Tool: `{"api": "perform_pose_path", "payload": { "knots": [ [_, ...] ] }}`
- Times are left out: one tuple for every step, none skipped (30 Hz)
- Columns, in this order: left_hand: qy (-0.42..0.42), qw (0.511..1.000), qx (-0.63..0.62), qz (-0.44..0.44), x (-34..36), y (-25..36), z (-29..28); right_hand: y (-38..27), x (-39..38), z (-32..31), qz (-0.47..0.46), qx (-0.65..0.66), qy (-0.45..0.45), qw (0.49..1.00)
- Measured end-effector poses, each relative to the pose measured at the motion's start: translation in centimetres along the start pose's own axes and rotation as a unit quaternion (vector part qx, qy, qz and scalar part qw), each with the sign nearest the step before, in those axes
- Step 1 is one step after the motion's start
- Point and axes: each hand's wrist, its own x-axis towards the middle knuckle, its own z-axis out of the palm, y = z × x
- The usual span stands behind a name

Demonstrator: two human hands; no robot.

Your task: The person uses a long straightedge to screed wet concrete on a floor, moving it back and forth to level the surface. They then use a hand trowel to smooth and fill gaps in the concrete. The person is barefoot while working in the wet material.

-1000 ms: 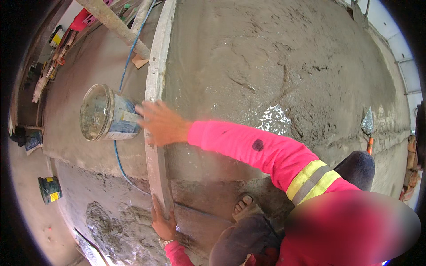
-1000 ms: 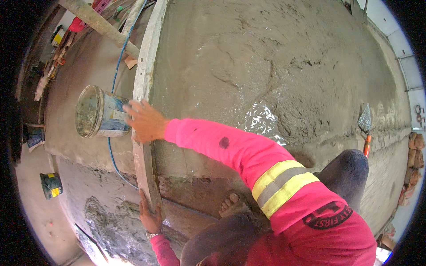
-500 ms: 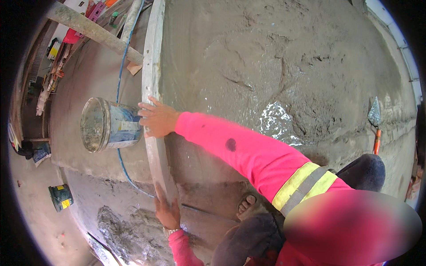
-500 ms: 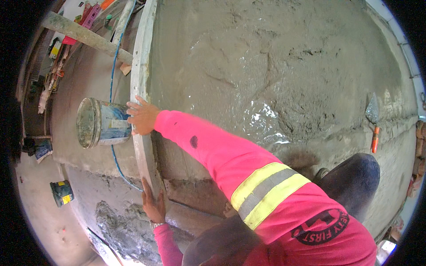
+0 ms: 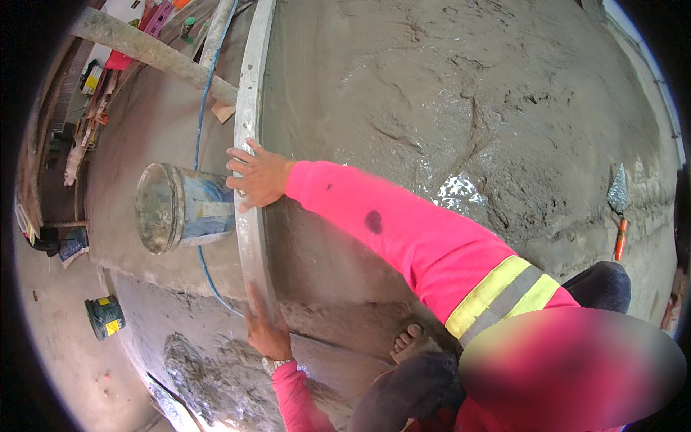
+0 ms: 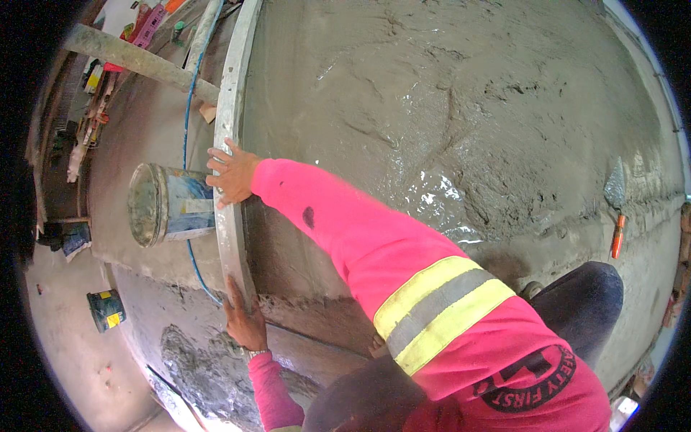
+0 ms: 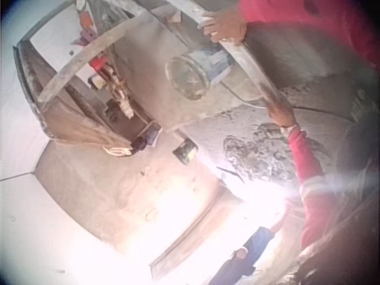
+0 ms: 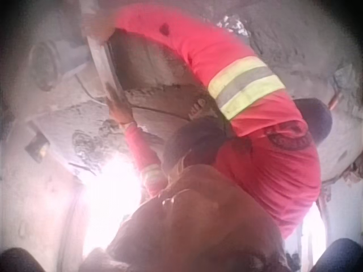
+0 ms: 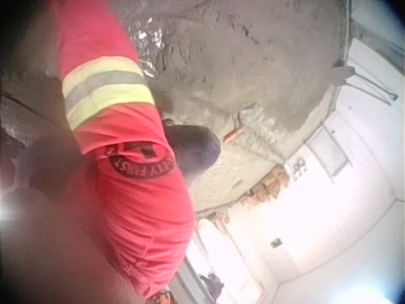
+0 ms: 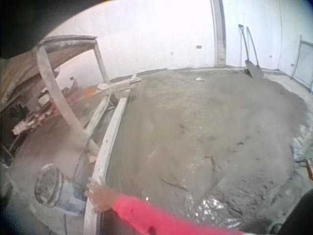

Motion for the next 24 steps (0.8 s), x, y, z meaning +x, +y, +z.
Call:
{"api": "perform_pose_path", "payload": {
  "knots": [
    [0.006, 1.0, 0.011, 0.001, 0.2, -0.1, -0.1, 0.1, 0.1, -0.5, -0.026, -0.013, -0.013, 0.999],
    [-0.001, 1.0, -0.003, -0.023, -0.1, -0.3, 0.0, 0.1, 0.2, -1.0, -0.052, -0.026, -0.026, 0.998],
    [-0.005, 0.999, -0.021, -0.042, -0.1, -0.1, 0.0, 0.6, 0.1, -1.4, -0.074, -0.044, -0.037, 0.996],
    [-0.01, 0.997, -0.039, -0.062, 0.0, 0.2, 0.0, 0.7, 0.5, -1.3, -0.067, -0.09, -0.048, 0.992],
    [-0.013, 0.996, -0.052, -0.068, 0.1, 0.5, 0.0, 0.5, 1.1, -1.1, -0.059, -0.136, -0.06, 0.987],
    [-0.017, 0.995, -0.064, -0.071, 0.2, 0.9, 0.0, 0.6, 1.6, -0.5, -0.049, -0.182, -0.07, 0.98],
    [-0.021, 0.994, -0.077, -0.074, 0.5, 1.4, 0.1, 0.9, 1.9, 0.1, -0.031, -0.184, -0.045, 0.981],
    [-0.031, 0.994, -0.074, -0.073, 1.0, 1.6, 0.3, 1.2, 2.3, 0.6, -0.013, -0.187, -0.02, 0.982],
    [-0.046, 0.994, -0.064, -0.08, 1.2, 1.0, 0.5, 0.7, 2.5, 0.9, 0.0, -0.179, 0.005, 0.984],
    [-0.061, 0.993, -0.054, -0.086, 1.2, 0.5, 0.8, 0.6, 2.5, 1.1, 0.0, -0.17, 0.0, 0.985],
    [-0.046, 0.995, -0.051, -0.077, 0.9, 0.3, 1.2, 0.7, 2.5, 1.1, 0.0, -0.161, -0.004, 0.987],
    [-0.027, 0.996, -0.05, -0.069, 0.7, 0.0, 1.4, 0.7, 2.7, 0.9, -0.003, -0.156, -0.006, 0.988],
    [-0.007, 0.997, -0.049, -0.06, 0.6, -0.2, 1.5, 0.5, 2.7, 0.7, -0.008, -0.152, 0.0, 0.988],
    [-0.013, 0.997, -0.038, -0.072, 0.4, -0.2, 1.5, 0.3, 2.5, 0.5, -0.014, -0.148, 0.005, 0.989],
    [-0.017, 0.996, -0.031, -0.079, 0.4, 0.2, 1.5, 0.5, 2.2, 0.5, -0.017, -0.148, 0.01, 0.989],
    [-0.022, 0.996, -0.024, -0.087, 0.4, 0.7, 1.3, 0.7, 1.8, 0.4, -0.019, -0.15, 0.027, 0.988],
    [-0.051, 0.993, -0.027, -0.099, 0.5, 1.2, 0.8, 1.1, 1.4, 0.3, -0.02, -0.152, 0.044, 0.987],
    [-0.083, 0.99, -0.03, -0.111, 0.7, 2.2, -0.3, 1.3, 1.0, 0.4, -0.022, -0.153, 0.059, 0.986],
    [-0.115, 0.985, -0.034, -0.122, 0.7, 2.9, -0.8, 1.2, 0.5, 0.5, -0.027, -0.148, 0.063, 0.987],
    [-0.091, 0.99, -0.048, -0.101, 0.0, 2.8, -0.4, 1.0, 0.1, 0.8, -0.031, -0.144, 0.067, 0.987],
    [-0.065, 0.993, -0.06, -0.08, -1.3, 2.2, 0.3, 0.6, -0.3, 0.8, -0.036, -0.14, 0.072, 0.987],
    [-0.041, 0.995, -0.075, -0.059, -2.5, 1.9, 0.6, 0.2, -1.0, 1.2, -0.04, -0.145, 0.081, 0.985],
    [-0.043, 0.994, -0.082, -0.06, -3.7, 2.0, 0.7, -0.2, -1.9, 1.6, -0.043, -0.151, 0.089, 0.984],
    [-0.042, 0.993, -0.083, -0.066, -5.0, 2.0, 0.6, -0.8, -2.2, 1.5, -0.05, -0.152, 0.093, 0.983]
  ]
}}
